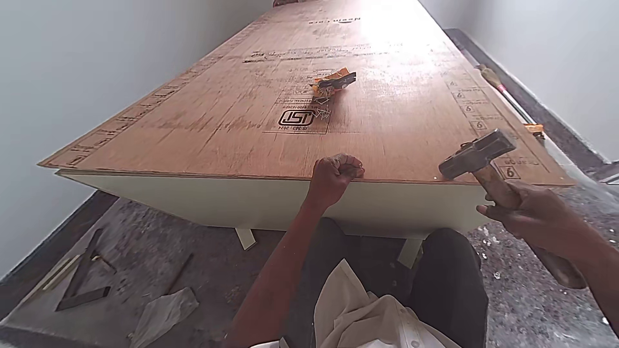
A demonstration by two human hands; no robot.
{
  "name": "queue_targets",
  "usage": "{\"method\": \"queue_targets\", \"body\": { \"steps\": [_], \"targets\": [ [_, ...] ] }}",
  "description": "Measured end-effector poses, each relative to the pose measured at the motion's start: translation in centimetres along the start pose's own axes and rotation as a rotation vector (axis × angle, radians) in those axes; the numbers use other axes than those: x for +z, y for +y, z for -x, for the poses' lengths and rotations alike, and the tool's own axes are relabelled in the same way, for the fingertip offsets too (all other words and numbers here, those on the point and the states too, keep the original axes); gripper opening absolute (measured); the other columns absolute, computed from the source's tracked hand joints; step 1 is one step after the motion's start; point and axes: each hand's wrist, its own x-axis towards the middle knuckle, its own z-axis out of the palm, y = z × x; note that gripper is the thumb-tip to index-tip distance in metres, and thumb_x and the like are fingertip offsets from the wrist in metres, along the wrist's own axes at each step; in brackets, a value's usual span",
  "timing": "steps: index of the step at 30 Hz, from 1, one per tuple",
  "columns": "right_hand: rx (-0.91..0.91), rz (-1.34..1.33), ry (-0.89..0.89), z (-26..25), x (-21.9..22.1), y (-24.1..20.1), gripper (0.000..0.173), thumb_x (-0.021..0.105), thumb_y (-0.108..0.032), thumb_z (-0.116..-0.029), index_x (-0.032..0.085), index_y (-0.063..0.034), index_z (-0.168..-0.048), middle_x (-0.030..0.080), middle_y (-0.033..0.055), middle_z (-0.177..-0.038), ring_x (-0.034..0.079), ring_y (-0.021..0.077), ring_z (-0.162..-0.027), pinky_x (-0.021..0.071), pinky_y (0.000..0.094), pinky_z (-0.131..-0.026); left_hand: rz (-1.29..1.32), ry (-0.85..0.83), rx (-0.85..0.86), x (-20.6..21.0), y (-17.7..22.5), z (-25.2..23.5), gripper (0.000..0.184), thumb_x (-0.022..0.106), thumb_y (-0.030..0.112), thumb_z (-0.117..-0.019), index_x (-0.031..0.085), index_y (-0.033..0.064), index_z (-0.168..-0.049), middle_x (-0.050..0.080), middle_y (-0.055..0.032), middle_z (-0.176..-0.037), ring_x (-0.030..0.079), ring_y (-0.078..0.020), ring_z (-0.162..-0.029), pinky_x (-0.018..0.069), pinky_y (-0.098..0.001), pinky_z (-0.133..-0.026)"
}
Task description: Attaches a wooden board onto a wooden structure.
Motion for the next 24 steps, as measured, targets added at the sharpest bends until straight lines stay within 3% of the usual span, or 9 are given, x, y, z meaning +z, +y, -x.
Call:
{"method": "queue_targets", "body": {
  "steps": [3,8,11,17,21,24],
  "targets": [
    [-0.016,-0.196,0.021,0.7,0.6,-1.5,0.024,0.074,-0.025,-0.0842,0.063,-0.0131,-0.102,0.056,-0.0043,-0.062,0.05,0.0053,-0.043,0.0434,0.0224,-0.039,-0.002,-0.003,-0.014,-0.1,0.0,-0.1,0.009,0.074,0.005,-0.0937,0.073,0.0039,-0.102,0.077,-0.0023,-0.086,0.071,-0.0041,-0.074,0.0593,-0.023,-0.072],
    [-0.155,-0.186,0.052,0.5,-0.3,-5.4,0.021,0.072,-0.032,-0.084,0.063,-0.0185,-0.098,0.054,-0.0091,-0.06,0.049,0.0004,-0.042,0.0419,0.0177,-0.038,-0.018,-0.015,-0.009,-0.2,-0.1,0.0,0.008,0.073,0.006,-0.0942,0.073,0.005,-0.102,0.077,-0.0019,-0.086,0.071,-0.0052,-0.074,0.0589,-0.0259,-0.073],
    [-0.225,-0.116,0.045,-0.3,-0.7,-7.8,0.02,0.073,-0.033,-0.0856,0.063,-0.0194,-0.097,0.055,-0.0081,-0.06,0.051,0.0013,-0.044,0.0435,0.0197,-0.041,-0.017,-0.012,-0.001,-0.1,-0.1,0.0,0.009,0.073,0.006,-0.0938,0.073,0.0055,-0.103,0.077,-0.001,-0.086,0.071,-0.0043,-0.074,0.0586,-0.0262,-0.074],
    [-0.326,0.194,0.022,-2.3,-0.9,-14.0,0.017,0.077,-0.022,-0.0921,0.062,-0.0145,-0.095,0.056,-0.0011,-0.065,0.053,0.0121,-0.051,0.0454,0.0347,-0.048,-0.025,-0.009,0.018,0.0,-0.2,0.0,0.014,0.075,0.002,-0.0913,0.072,0.004,-0.105,0.078,-0.002,-0.09,0.073,-0.0053,-0.079,0.0602,-0.0266,-0.077],
    [-0.416,0.261,0.046,-3.1,-0.4,-17.0,0.028,0.074,-0.037,-0.0946,0.059,-0.014,-0.094,0.052,-0.002,-0.062,0.05,0.0118,-0.049,0.0407,0.0325,-0.045,-0.032,-0.011,0.006,0.1,-0.4,0.0,0.028,0.076,0.003,-0.0906,0.067,0.0033,-0.118,0.078,-0.0028,-0.091,0.074,-0.0082,-0.078,0.0607,-0.0301,-0.077],
    [-0.39,0.385,-0.106,-4.1,0.5,-18.1,0.026,0.075,-0.031,-0.0949,0.059,-0.011,-0.094,0.053,0.0015,-0.064,0.052,0.0156,-0.053,0.0428,0.0352,-0.049,-0.046,-0.023,-0.009,0.0,-0.3,-0.1,0.038,0.076,0.003,-0.0908,0.063,0.0049,-0.126,0.078,-0.0013,-0.089,0.072,-0.0072,-0.073,0.0594,-0.03,-0.074]
  ]
}}
